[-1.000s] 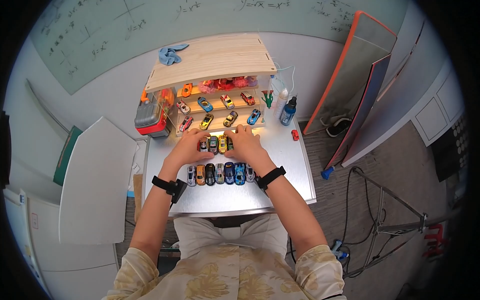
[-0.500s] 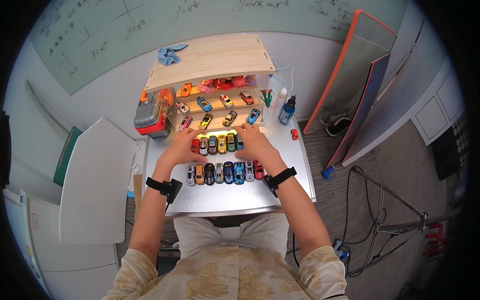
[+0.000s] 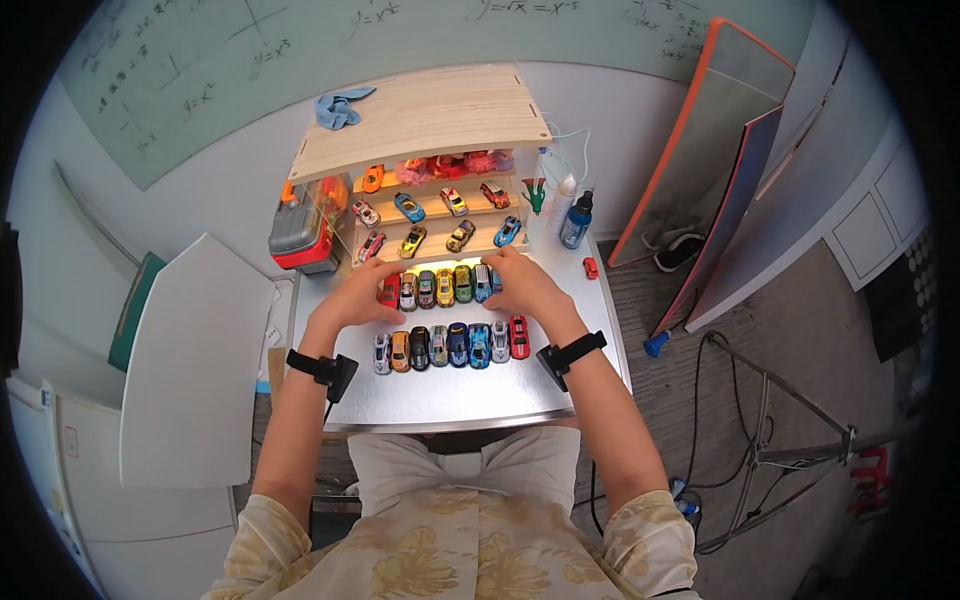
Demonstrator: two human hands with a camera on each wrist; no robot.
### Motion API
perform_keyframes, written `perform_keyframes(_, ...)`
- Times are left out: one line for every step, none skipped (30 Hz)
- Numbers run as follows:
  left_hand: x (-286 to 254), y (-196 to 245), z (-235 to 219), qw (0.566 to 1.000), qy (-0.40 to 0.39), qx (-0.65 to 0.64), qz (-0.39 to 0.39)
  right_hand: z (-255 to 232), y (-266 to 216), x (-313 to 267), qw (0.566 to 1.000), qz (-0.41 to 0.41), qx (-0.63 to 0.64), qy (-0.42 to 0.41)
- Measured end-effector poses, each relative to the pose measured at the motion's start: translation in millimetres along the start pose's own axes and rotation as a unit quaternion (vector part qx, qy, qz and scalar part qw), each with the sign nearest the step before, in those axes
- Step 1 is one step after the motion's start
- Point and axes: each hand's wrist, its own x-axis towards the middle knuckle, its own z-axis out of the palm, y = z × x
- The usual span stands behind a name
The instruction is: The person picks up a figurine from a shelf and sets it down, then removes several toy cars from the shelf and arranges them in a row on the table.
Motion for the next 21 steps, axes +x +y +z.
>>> perform_keyframes(-0.6,5.5,-2.7,1.0,-0.007,-0.01,-0.016,0.1,0.4,0.2,1.0,0.002,0.002,0.002)
perform_keyframes(-0.8,9.4,-4.1,0.999,-0.015,-0.02,-0.033,0.4,0.7,0.5,1.0,0.001,0.001,0.002)
perform_keyframes(-0.4,10.6,-3.7,0.999,-0.011,-0.016,-0.032,0.6,1.0,0.7,1.0,-0.001,0.0,0.003)
perform_keyframes(0.0,11.7,-3.3,0.999,-0.008,-0.011,-0.032,0.5,1.1,0.8,1.0,-0.002,-0.001,0.004)
perform_keyframes(0.2,12.2,-3.0,0.999,-0.004,-0.006,-0.032,0.2,1.3,1.2,1.0,-0.004,-0.001,0.001)
perform_keyframes(0.9,10.6,-1.8,1.0,-0.003,-0.001,-0.026,0.0,1.6,1.8,1.0,-0.006,-0.001,-0.001)
perform_keyframes(1.8,9.2,-0.6,1.0,-0.001,0.004,-0.02,-0.3,1.8,2.4,1.0,-0.008,-0.001,-0.004)
perform_keyframes(2.3,7.6,0.5,1.0,0.001,0.009,-0.015,1.3,4.0,3.7,1.0,-0.014,-0.007,-0.003)
perform_keyframes(2.2,6.4,2.6,1.0,0.012,0.011,-0.004,4.3,7.6,5.6,1.0,-0.02,-0.014,-0.001)
perform_keyframes(1.2,8.3,4.2,1.0,0.022,0.014,0.006,3.8,6.1,5.9,0.999,-0.027,-0.021,0.001)
perform_keyframes(1.0,10.1,5.7,0.999,0.033,0.017,0.016,3.7,4.6,5.3,0.999,-0.026,-0.025,0.008)
perform_keyframes(1.5,12.0,6.9,0.999,0.034,0.025,0.016,4.6,2.5,4.6,0.999,-0.026,-0.029,0.015)
perform_keyframes(2.2,14.6,8.1,0.999,0.034,0.033,0.015,4.7,-1.6,4.4,0.999,-0.025,-0.032,0.021)
perform_keyframes(2.8,16.5,9.2,0.998,0.035,0.041,0.015,6.1,-4.6,5.5,0.999,-0.019,-0.037,0.015)
perform_keyframes(3.7,17.5,10.4,0.998,0.033,0.043,0.016,7.3,-7.3,6.6,0.999,-0.013,-0.041,0.009)
perform_keyframes(4.8,18.2,11.3,0.998,0.032,0.046,0.017,7.8,-8.2,7.1,0.999,-0.007,-0.045,0.004)
perform_keyframes(5.3,18.5,12.1,0.998,0.031,0.048,0.018,9.0,-7.1,7.3,0.999,0.001,-0.048,0.008)
perform_keyframes(5.6,18.7,13.1,0.998,0.032,0.052,0.014,11.1,-5.1,7.9,0.999,0.009,-0.05,0.013)
perform_keyframes(5.8,19.1,13.8,0.998,0.033,0.057,0.01,12.3,-3.9,8.8,0.998,0.016,-0.053,0.017)
perform_keyframes(5.5,19.3,14.4,0.998,0.034,0.061,0.005,13.0,-2.1,9.0,0.999,0.013,-0.047,0.016)
perform_keyframes(5.3,19.7,14.7,0.998,0.034,0.061,0.002,12.9,0.3,9.0,0.999,0.011,-0.041,0.017)
